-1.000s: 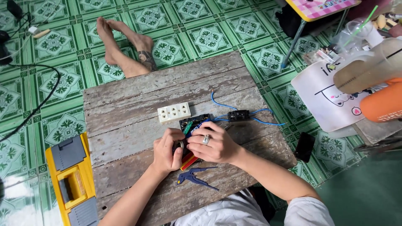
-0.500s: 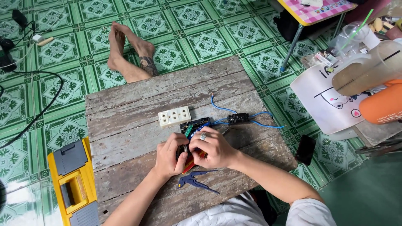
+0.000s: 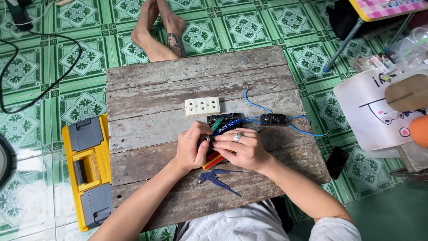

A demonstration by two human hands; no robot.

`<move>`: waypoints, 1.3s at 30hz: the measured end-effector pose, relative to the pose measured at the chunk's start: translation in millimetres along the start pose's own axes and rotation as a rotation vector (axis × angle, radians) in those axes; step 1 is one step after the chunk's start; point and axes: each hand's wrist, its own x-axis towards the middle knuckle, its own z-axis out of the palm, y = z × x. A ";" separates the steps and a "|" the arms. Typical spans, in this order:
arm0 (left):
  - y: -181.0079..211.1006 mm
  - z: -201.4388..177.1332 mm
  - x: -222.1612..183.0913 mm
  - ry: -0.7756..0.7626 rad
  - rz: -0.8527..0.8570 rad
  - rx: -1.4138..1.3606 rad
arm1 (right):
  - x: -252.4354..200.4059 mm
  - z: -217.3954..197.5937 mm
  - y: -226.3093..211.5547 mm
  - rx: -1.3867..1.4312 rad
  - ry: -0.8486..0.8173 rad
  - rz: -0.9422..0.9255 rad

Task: Applying electrical tape to components and securing wire connections on a terminal block using a screwdriver.

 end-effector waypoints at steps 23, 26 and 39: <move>-5.7 9.0 -16.7 -0.047 -0.082 -0.065 | -5.3 0.2 -5.0 0.361 -0.044 0.414; -6.5 8.8 -15.8 -0.015 -0.103 -0.099 | -5.8 1.2 -5.6 0.392 -0.019 0.417; -6.2 8.0 -11.8 -0.052 -0.098 -0.047 | -6.5 -6.1 2.7 -0.145 -0.087 0.087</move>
